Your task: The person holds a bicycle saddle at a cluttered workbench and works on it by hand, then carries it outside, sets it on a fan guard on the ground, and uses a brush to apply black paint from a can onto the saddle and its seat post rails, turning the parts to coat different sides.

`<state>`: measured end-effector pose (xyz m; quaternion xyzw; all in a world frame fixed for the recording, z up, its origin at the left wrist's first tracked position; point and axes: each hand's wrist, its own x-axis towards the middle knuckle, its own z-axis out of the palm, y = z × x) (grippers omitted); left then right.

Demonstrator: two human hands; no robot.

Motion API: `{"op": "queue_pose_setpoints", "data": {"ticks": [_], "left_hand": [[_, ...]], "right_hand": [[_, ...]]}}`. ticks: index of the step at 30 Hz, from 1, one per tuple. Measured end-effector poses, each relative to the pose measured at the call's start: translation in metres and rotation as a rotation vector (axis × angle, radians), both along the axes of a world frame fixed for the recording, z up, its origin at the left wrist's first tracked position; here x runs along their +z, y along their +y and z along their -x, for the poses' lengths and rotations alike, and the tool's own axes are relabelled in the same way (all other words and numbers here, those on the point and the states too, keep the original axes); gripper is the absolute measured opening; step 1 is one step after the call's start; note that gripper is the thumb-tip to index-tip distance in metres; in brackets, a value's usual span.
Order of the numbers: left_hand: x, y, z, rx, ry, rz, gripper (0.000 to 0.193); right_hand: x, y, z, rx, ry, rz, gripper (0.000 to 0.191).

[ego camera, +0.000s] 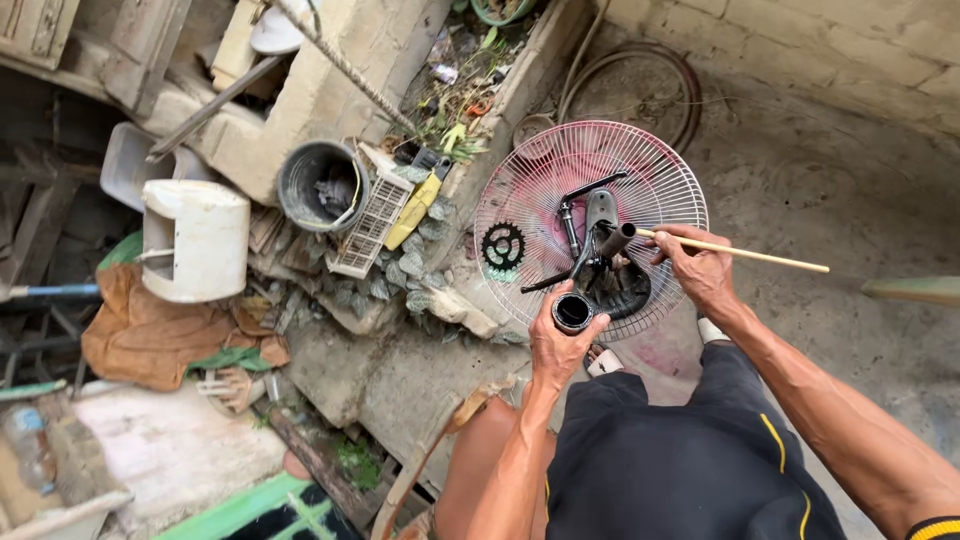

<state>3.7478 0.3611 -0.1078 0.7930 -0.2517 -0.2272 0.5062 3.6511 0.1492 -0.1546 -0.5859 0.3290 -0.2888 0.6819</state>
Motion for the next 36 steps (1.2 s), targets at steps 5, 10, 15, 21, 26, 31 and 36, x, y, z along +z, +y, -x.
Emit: {"op": "queue_pose_setpoints", "data": {"ticks": [5, 10, 15, 21, 26, 31, 36], "left_hand": [[0.001, -0.004, 0.006, 0.055, -0.035, 0.004, 0.074], [0.000, -0.006, 0.014, 0.109, -0.039, 0.016, 0.073], [-0.001, -0.008, 0.020, 0.191, 0.035, -0.003, 0.073], [-0.003, -0.007, 0.019, 0.250, 0.103, 0.007, 0.073], [-0.007, -0.005, 0.020, 0.265, 0.076, 0.005, 0.073], [-0.010, -0.002, 0.023, 0.259, 0.053, 0.036, 0.071], [-0.014, 0.001, 0.021, 0.287, 0.047, 0.018, 0.068]], "right_hand": [[-0.004, -0.006, -0.004, 0.101, 0.048, 0.024, 0.022], [-0.003, -0.011, 0.000, 0.178, -0.002, 0.014, 0.023], [0.009, -0.010, -0.003, 0.142, 0.054, -0.010, 0.023], [0.032, -0.001, -0.011, 0.169, 0.098, 0.070, 0.023], [0.044, -0.004, -0.006, 0.197, 0.109, 0.060, 0.024], [0.055, -0.003, -0.015, 0.147, 0.099, 0.086, 0.023], [0.065, -0.004, -0.017, 0.221, 0.078, 0.186, 0.023]]}}
